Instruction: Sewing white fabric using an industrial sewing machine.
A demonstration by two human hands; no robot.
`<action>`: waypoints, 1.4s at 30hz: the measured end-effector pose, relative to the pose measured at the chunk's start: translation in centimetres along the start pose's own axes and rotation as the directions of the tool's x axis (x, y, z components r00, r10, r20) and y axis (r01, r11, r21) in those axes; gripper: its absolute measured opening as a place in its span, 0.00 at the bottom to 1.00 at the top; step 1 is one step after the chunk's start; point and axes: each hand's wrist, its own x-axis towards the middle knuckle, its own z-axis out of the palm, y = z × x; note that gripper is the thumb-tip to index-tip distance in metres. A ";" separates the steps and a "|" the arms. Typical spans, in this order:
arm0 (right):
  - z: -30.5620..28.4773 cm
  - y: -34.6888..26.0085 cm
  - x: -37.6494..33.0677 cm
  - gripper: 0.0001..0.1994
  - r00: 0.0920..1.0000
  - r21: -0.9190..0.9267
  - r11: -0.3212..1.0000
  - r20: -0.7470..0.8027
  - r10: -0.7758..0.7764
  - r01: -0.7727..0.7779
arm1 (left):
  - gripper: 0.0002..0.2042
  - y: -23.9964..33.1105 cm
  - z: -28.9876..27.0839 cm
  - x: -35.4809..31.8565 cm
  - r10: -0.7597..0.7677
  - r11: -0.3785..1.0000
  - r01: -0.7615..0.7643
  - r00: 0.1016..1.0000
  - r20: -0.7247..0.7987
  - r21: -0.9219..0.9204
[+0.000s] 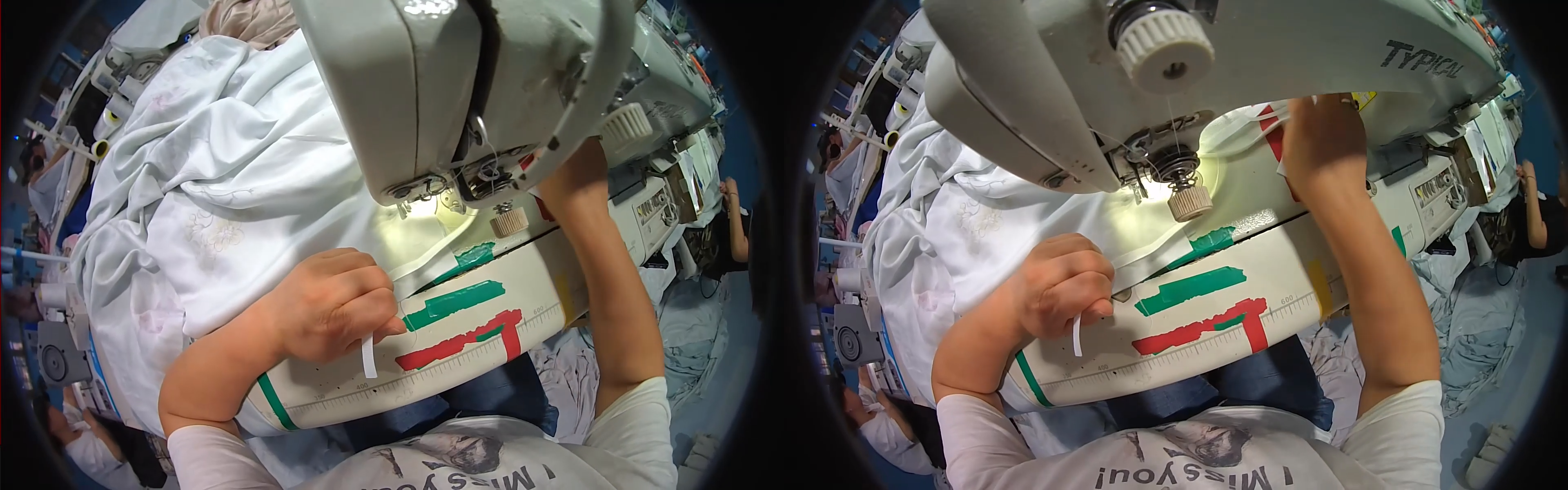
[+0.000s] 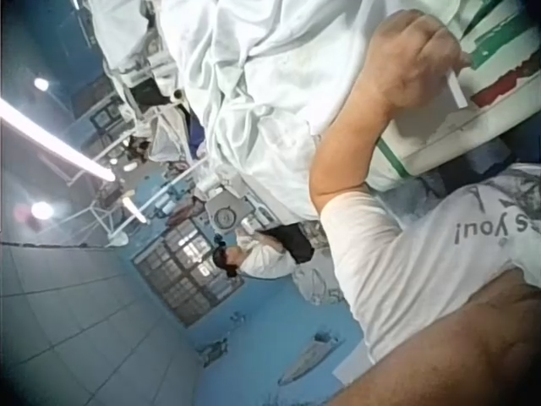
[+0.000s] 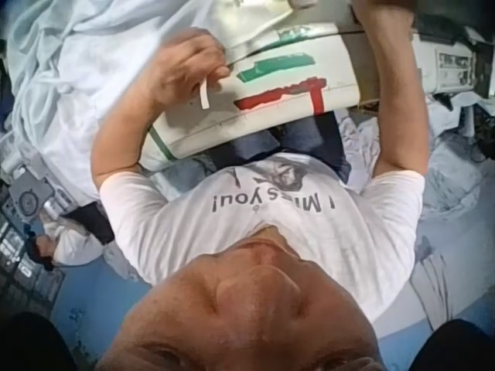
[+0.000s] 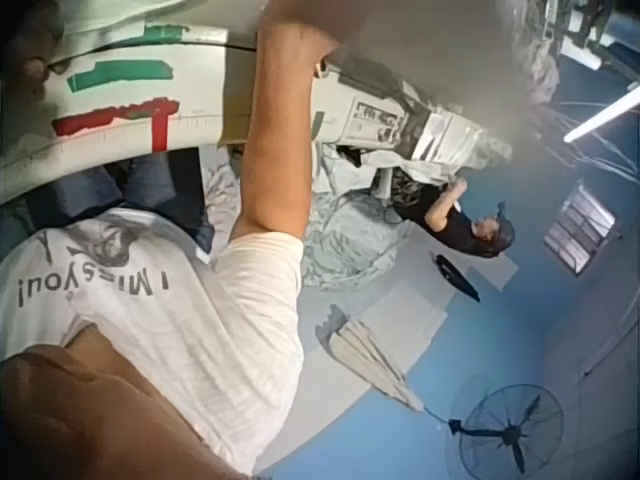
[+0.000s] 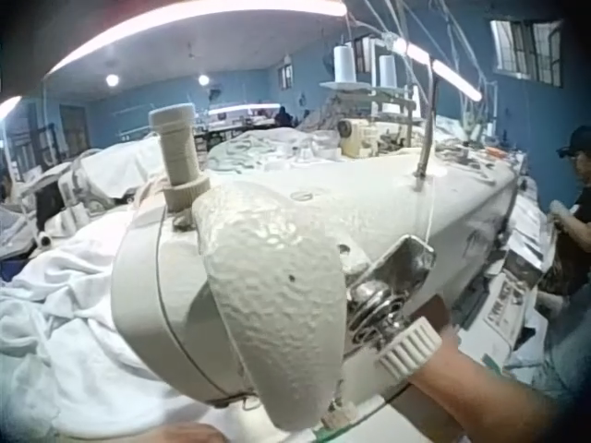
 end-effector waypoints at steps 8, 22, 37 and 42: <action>0.3 -4.2 -5.4 0.12 0.769 0.366 0.686 -0.422 -0.480 0.629 | 0.08 0.4 -1.3 0.3 -0.033 0.999 0.037 0.992 -0.126 0.035; 1.5 2.0 1.6 0.06 0.944 0.018 0.984 -0.285 -0.164 0.176 | 0.09 1.5 -3.2 -0.2 -0.310 0.916 0.316 0.948 -0.067 0.248; -3.1 -6.3 -9.6 0.18 0.686 0.595 0.429 -0.307 -0.660 0.679 | 0.12 5.1 -2.0 0.5 -0.304 0.903 0.329 0.944 -0.130 0.276; -1.8 -7.0 -10.1 0.16 0.670 0.464 0.487 -0.437 -0.601 0.740 | 0.20 2.3 0.3 0.3 -0.315 0.935 0.310 0.949 -0.004 0.173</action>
